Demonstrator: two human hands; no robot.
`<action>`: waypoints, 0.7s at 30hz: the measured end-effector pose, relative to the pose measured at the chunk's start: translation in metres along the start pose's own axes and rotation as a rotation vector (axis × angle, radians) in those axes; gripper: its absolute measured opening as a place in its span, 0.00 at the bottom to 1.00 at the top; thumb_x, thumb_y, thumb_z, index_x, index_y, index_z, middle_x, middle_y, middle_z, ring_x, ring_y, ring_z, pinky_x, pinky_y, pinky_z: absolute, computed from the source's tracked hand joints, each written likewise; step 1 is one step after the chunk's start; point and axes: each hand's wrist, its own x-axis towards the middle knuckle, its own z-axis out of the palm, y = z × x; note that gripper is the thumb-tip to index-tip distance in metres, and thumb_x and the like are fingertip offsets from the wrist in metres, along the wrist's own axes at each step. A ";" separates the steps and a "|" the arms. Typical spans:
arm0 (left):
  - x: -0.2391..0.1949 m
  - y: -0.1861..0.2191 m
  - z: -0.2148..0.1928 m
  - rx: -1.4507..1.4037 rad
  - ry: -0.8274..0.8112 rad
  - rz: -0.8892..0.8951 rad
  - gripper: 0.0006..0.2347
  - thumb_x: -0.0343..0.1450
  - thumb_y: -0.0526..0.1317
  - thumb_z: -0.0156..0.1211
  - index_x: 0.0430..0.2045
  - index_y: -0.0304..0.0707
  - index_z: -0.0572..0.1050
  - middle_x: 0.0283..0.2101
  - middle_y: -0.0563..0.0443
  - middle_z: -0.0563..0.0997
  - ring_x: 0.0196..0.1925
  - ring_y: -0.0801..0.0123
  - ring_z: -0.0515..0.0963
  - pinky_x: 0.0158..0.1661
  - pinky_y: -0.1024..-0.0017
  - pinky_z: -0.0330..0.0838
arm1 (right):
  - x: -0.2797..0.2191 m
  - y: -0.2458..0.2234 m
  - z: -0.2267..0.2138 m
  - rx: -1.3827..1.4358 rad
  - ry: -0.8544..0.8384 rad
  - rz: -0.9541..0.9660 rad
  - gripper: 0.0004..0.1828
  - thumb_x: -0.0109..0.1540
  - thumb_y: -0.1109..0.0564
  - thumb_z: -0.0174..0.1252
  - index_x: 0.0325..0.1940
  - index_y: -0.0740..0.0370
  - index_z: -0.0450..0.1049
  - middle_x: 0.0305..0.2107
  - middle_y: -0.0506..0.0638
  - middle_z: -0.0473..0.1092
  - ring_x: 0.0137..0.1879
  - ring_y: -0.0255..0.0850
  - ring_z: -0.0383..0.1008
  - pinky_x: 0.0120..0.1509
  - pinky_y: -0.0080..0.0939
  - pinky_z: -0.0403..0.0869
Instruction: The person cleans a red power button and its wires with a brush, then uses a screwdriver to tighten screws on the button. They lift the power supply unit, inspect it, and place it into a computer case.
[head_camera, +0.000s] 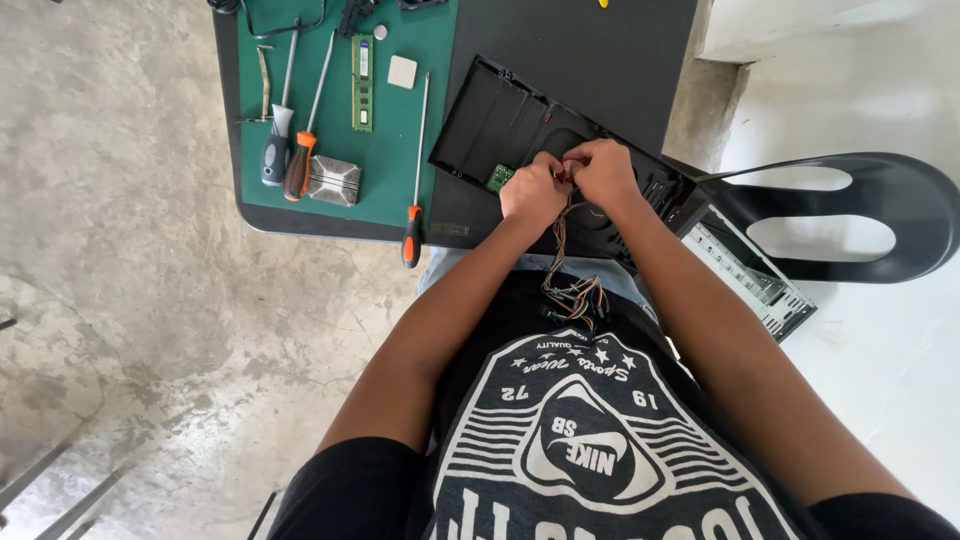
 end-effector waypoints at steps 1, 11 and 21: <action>0.002 -0.005 0.005 0.009 0.014 0.035 0.10 0.67 0.45 0.58 0.39 0.53 0.68 0.32 0.54 0.83 0.41 0.56 0.86 0.40 0.56 0.82 | 0.001 0.001 0.004 -0.045 0.014 -0.022 0.09 0.59 0.61 0.63 0.41 0.51 0.83 0.32 0.52 0.76 0.42 0.52 0.78 0.47 0.49 0.78; 0.012 -0.014 0.024 0.083 0.032 0.011 0.12 0.69 0.45 0.56 0.46 0.59 0.72 0.34 0.56 0.84 0.42 0.58 0.86 0.43 0.54 0.82 | -0.017 -0.014 -0.010 -0.055 0.024 -0.053 0.09 0.63 0.58 0.59 0.46 0.49 0.81 0.33 0.51 0.74 0.45 0.52 0.77 0.51 0.49 0.77; 0.002 -0.011 0.014 0.096 0.019 0.085 0.18 0.68 0.44 0.63 0.52 0.54 0.69 0.37 0.61 0.82 0.45 0.64 0.85 0.46 0.55 0.81 | -0.020 -0.011 -0.015 0.044 0.031 -0.046 0.07 0.61 0.58 0.66 0.43 0.52 0.81 0.33 0.51 0.73 0.41 0.47 0.78 0.47 0.45 0.77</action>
